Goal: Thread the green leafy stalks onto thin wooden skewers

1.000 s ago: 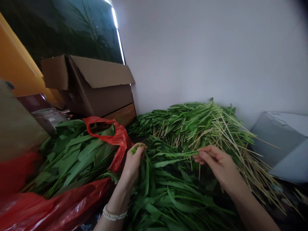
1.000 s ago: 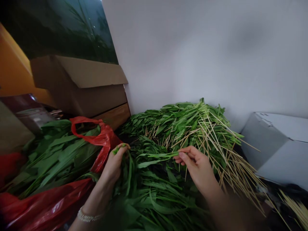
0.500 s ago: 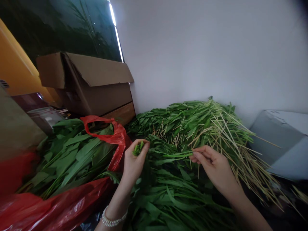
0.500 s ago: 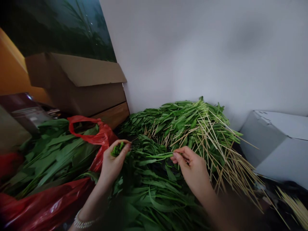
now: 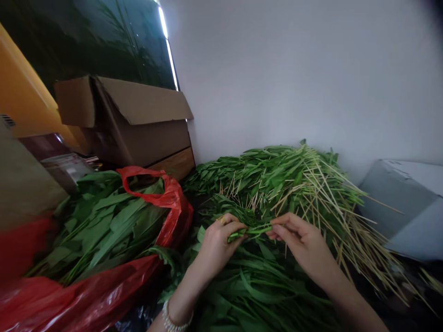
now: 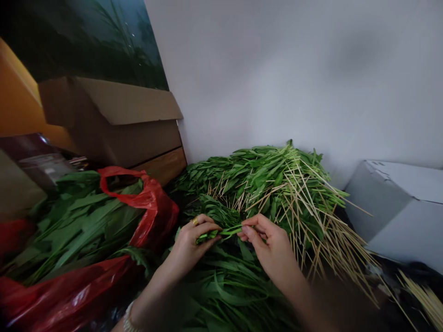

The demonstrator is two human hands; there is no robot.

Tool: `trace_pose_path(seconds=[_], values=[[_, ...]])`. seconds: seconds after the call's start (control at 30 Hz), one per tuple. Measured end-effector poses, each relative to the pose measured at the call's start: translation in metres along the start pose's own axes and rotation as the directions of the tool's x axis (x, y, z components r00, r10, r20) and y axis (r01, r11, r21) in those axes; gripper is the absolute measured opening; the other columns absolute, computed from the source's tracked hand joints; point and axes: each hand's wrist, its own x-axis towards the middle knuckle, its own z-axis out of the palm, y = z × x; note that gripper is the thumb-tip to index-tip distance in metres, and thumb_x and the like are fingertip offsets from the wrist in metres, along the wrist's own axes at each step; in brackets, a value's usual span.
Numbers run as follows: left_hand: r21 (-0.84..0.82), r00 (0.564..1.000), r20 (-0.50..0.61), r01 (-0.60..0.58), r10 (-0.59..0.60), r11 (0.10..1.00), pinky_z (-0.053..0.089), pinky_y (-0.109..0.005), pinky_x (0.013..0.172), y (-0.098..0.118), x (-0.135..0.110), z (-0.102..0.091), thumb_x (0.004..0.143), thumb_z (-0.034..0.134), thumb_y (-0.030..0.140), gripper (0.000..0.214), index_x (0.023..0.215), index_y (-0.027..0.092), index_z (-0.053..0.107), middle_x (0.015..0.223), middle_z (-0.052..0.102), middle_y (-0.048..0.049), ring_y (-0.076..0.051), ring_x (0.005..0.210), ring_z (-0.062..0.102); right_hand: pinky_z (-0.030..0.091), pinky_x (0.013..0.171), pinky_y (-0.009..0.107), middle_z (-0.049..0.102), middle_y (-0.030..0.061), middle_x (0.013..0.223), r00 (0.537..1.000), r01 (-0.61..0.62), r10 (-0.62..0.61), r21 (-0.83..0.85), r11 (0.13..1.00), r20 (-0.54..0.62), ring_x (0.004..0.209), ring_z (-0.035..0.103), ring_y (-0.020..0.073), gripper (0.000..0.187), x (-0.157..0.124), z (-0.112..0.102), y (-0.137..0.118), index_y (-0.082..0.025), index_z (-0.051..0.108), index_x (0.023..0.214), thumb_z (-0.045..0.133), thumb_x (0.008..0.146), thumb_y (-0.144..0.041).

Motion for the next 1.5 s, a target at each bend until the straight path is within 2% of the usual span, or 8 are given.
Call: trace_pose_path(seconds=[0.23, 0.4, 0.6, 0.93, 1.1, 1.23, 1.37, 1.5], values=[[-0.167, 0.982, 0.182, 0.080, -0.049, 0.983, 0.046, -0.024, 0.076, 0.001, 0.006, -0.013, 0.089, 0.059, 0.022, 0.014, 0.094, 0.018, 0.072, 0.087, 0.068, -0.0044, -0.015, 0.082, 0.063, 0.054, 0.074, 0.028, 0.072, 0.0024, 0.081, 1.000, 0.006, -0.006, -0.008, 1.000, -0.029, 0.076, 0.069, 0.0156, 0.017, 0.002, -0.002, 0.005, -0.022, 0.059, 0.092, 0.056, 0.088, -0.038], [-0.039, 0.974, 0.228, 0.024, -0.015, 0.999, 0.045, -0.024, 0.078, -0.003, 0.005, -0.012, 0.085, 0.057, 0.012, 0.020, 0.098, 0.018, 0.071, 0.091, 0.067, -0.0050, -0.016, 0.085, 0.062, 0.053, 0.074, 0.030, 0.073, 0.0028, 0.083, 1.000, 0.019, -0.018, -0.087, 0.996, 0.015, 0.077, 0.070, 0.0166, 0.015, 0.001, -0.003, 0.009, -0.022, 0.061, 0.091, 0.055, 0.089, -0.036], [-0.007, 0.990, -0.017, 0.142, -0.142, 0.990, 0.043, -0.024, 0.070, -0.010, 0.005, -0.002, 0.074, 0.056, 0.008, 0.018, 0.081, 0.014, 0.071, 0.077, 0.066, -0.0037, -0.015, 0.073, 0.061, 0.053, 0.067, 0.029, 0.072, 0.0028, 0.077, 0.996, 0.005, 0.000, -0.057, 0.998, 0.089, 0.072, 0.069, 0.0170, 0.015, 0.000, 0.009, 0.009, -0.021, 0.061, 0.087, 0.054, 0.090, -0.033], [-0.287, 0.797, -0.346, 0.413, -0.495, 0.865, 0.039, -0.021, 0.059, -0.035, 0.014, -0.010, 0.077, 0.053, 0.022, 0.015, 0.072, 0.015, 0.065, 0.063, 0.061, 0.0015, -0.013, 0.060, 0.054, 0.050, 0.063, 0.024, 0.067, -0.0005, 0.066, 0.998, -0.034, 0.032, -0.037, 0.999, -0.048, 0.062, 0.062, 0.0131, 0.020, 0.001, -0.007, 0.001, -0.021, 0.058, 0.081, 0.056, 0.088, -0.040], [-0.307, 0.902, -0.257, 0.266, -0.348, 0.914, 0.044, -0.023, 0.074, -0.020, 0.017, -0.014, 0.087, 0.049, 0.024, 0.019, 0.076, 0.016, 0.064, 0.076, 0.066, -0.0009, -0.015, 0.077, 0.060, 0.044, 0.057, 0.023, 0.062, -0.0026, 0.059, 0.996, -0.048, 0.038, -0.126, 0.991, -0.081, 0.056, 0.057, 0.0121, 0.025, 0.003, -0.009, -0.003, -0.021, 0.057, 0.073, 0.056, 0.087, -0.042], [-0.279, 0.924, -0.235, 0.233, -0.301, 0.932, 0.044, -0.021, 0.067, -0.005, 0.016, -0.014, 0.090, 0.051, 0.028, 0.017, 0.082, 0.017, 0.061, 0.071, 0.063, 0.0010, -0.013, 0.067, 0.058, 0.041, 0.056, 0.024, 0.061, -0.0035, 0.058, 0.995, -0.059, 0.046, -0.155, 0.986, -0.086, 0.055, 0.055, 0.0118, 0.027, 0.001, -0.005, 0.001, -0.022, 0.056, 0.072, 0.056, 0.087, -0.044], [-0.148, 0.989, -0.046, 0.129, -0.137, 0.980, 0.045, -0.022, 0.072, 0.007, 0.013, -0.010, 0.084, 0.064, 0.027, 0.011, 0.087, 0.018, 0.068, 0.083, 0.069, -0.0020, -0.015, 0.077, 0.062, 0.041, 0.057, 0.025, 0.061, -0.0030, 0.060, 0.996, -0.067, 0.058, -0.146, 0.987, -0.068, 0.057, 0.056, 0.0130, 0.025, 0.000, -0.004, 0.002, -0.021, 0.058, 0.075, 0.055, 0.088, -0.043], [-0.044, 0.997, 0.074, 0.032, -0.029, 0.999, 0.046, -0.024, 0.072, 0.012, 0.011, -0.001, 0.085, 0.065, 0.026, 0.014, 0.095, 0.019, 0.072, 0.083, 0.068, -0.0042, -0.017, 0.079, 0.062, 0.040, 0.055, 0.025, 0.061, -0.0024, 0.060, 0.998, -0.058, 0.054, -0.149, 0.987, -0.028, 0.057, 0.056, 0.0132, 0.025, -0.002, 0.000, -0.003, -0.021, 0.057, 0.074, 0.054, 0.088, -0.041]])
